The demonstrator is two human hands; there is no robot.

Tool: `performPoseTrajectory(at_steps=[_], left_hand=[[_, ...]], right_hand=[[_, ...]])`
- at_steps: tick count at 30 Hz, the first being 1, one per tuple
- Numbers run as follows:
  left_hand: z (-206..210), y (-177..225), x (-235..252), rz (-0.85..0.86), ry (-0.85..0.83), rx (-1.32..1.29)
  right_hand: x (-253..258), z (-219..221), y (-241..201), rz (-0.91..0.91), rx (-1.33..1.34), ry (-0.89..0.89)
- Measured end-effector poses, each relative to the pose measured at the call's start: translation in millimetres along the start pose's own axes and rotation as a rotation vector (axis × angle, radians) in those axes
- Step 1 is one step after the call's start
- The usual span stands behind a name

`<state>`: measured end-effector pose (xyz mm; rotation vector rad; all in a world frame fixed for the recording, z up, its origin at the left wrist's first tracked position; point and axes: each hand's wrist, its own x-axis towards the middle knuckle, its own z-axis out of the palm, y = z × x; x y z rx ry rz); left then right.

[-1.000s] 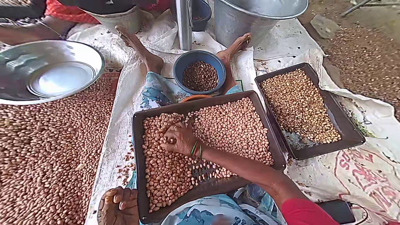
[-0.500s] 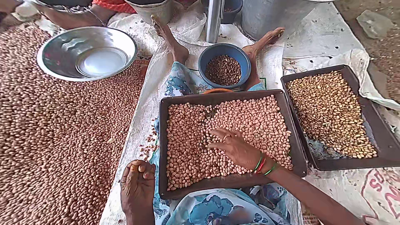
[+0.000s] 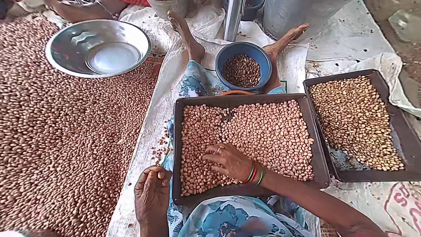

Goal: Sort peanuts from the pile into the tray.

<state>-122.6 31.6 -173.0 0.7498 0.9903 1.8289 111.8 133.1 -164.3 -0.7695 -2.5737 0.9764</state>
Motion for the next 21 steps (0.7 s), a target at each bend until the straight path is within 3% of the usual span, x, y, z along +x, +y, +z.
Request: performPoseTrajectory(at_steps=[3,5,8,11,14,17,21], left_hand=[[2,-2,1,-0.005,-0.028,0.025],[0,2,3,0.000,-0.028,0.027],[-8,12,2,0.021,-0.021,0.047],[-15,15,0,0.047,-0.021,0.162],[-11,13,-1,0.145,-0.112,0.630],[21,11,-5,0.245,-0.276,1.278],[50,-3,-7,0.302,-0.429,1.508]], right_hand=[[12,28,-15,-0.120,0.044,-0.188],[11,15,-6,-0.044,-0.061,-0.248],[-3,-45,27,0.214,-0.234,-0.088],[-25,-97,50,0.290,-0.378,0.216],[-37,-102,42,0.253,-0.321,0.266],[-35,-60,21,0.079,-0.189,0.147],[-59,-10,10,-0.149,-0.105,-0.147]])
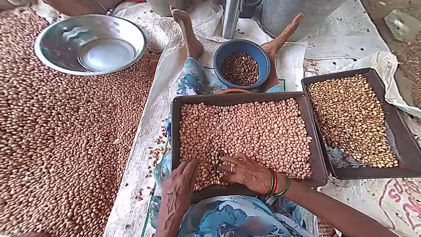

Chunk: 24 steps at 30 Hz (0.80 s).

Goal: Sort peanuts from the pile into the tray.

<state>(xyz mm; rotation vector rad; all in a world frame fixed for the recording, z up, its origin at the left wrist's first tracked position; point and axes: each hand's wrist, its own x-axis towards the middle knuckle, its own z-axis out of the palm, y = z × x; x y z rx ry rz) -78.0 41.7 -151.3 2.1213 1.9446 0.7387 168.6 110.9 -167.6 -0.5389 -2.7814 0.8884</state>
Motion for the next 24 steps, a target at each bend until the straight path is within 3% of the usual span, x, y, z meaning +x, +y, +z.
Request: performPoseTrajectory(at_steps=[4,8,11,15,19,21,24], left_hand=[[4,-3,2,0.001,-0.004,0.005],[0,-7,3,-0.025,0.052,-0.017],[-9,-9,3,-0.079,0.097,-0.035],[-22,-21,-4,-0.146,0.128,-0.060],[-30,-37,-14,-0.200,0.147,-0.107],[-27,-48,-18,-0.224,0.178,-0.233],[-12,-60,-18,-0.217,0.271,-0.623]], right_hand=[[-49,-41,23,0.146,-0.041,0.013],[-78,-87,39,0.426,-0.222,0.284],[-71,-79,28,0.576,-0.131,0.340],[-57,-52,14,0.636,-0.090,0.285],[-66,-54,10,0.731,-0.109,0.318],[-74,-55,10,0.727,-0.117,0.315],[-76,-44,3,0.607,-0.104,0.261]])
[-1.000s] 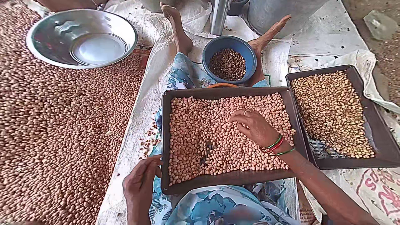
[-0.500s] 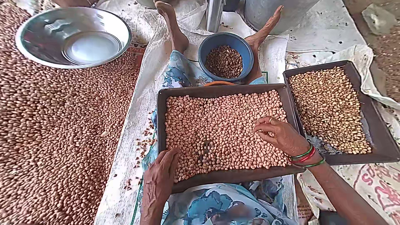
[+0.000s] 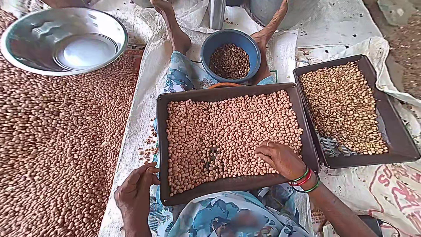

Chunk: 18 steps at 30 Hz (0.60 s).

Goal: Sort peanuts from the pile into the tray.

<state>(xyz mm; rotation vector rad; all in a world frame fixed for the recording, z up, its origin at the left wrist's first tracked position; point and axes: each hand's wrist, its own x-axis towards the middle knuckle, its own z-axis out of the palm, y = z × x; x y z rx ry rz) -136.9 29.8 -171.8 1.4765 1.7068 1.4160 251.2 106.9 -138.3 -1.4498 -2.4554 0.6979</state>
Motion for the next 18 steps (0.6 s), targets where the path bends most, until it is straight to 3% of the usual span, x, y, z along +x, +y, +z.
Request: performPoseTrajectory(at_steps=[3,6,9,12,14,16,18], left_hand=[[13,-8,3,-0.033,0.041,-0.348],[22,-7,4,-0.112,0.142,-0.517],[26,-2,4,-0.268,0.238,-0.675],[30,0,1,-0.390,0.301,-0.901],[32,1,-2,-0.407,0.323,-0.984],[34,2,-3,-0.408,0.314,-0.962],[36,2,-3,-0.400,0.305,-0.907]], right_hand=[[-2,21,-8,-0.088,-0.055,-0.042],[1,37,-10,-0.126,-0.108,-0.051],[2,16,-8,0.013,-0.079,-0.011],[-1,-35,15,0.293,-0.250,0.357],[5,-63,28,0.350,-0.306,0.455],[22,-60,22,0.178,-0.215,0.413],[57,-29,1,-0.087,0.023,0.271]])
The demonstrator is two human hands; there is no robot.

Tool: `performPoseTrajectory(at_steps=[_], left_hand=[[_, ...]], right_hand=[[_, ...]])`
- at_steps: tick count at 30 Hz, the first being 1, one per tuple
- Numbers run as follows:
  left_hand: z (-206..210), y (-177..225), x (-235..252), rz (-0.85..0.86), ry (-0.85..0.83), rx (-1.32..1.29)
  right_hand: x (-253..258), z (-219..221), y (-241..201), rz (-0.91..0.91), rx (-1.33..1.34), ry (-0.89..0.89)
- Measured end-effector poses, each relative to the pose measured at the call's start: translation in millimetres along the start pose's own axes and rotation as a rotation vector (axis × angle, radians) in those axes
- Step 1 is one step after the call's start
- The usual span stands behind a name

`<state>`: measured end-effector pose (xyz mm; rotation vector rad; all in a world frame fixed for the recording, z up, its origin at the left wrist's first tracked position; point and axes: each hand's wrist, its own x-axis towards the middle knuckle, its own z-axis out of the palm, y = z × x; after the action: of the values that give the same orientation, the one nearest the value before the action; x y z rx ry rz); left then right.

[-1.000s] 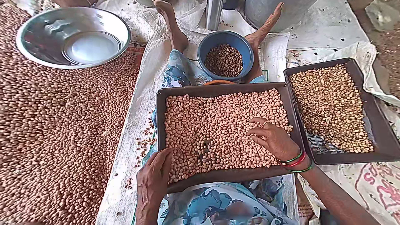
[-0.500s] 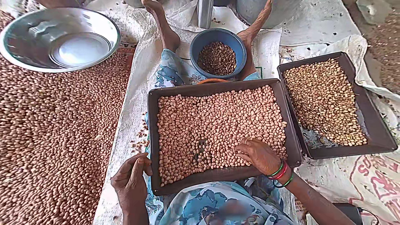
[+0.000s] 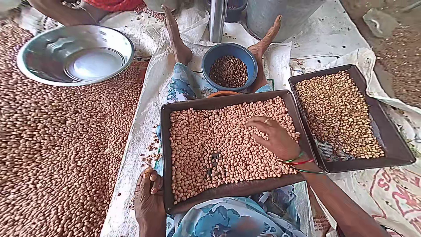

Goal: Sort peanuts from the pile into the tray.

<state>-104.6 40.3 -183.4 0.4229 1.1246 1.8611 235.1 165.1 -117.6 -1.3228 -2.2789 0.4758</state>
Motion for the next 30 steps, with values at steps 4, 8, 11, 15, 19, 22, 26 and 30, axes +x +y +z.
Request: performPoseTrajectory(at_steps=[4,8,11,15,19,22,26,30], left_hand=[[-2,0,-2,0.083,-0.022,0.090],[-3,-1,-3,0.140,-0.025,0.148],[-10,0,-1,0.116,-0.038,0.145],[-28,2,4,0.073,-0.003,0.095],[-42,9,7,0.053,0.066,0.081],[-43,12,11,0.060,0.062,0.053],[-33,21,10,0.093,0.046,0.088],[-31,22,9,0.106,0.023,0.096]], right_hand=[[75,98,-40,-0.073,0.146,-0.198],[107,145,-81,-0.038,0.225,-0.276],[79,131,-85,-0.362,0.224,-0.656],[51,46,-50,-0.230,0.028,-1.043],[38,-9,16,0.142,-0.041,-0.329],[39,-1,37,0.270,-0.169,-0.074],[43,18,37,0.293,-0.311,-0.157],[63,3,29,0.211,-0.424,-0.395]])
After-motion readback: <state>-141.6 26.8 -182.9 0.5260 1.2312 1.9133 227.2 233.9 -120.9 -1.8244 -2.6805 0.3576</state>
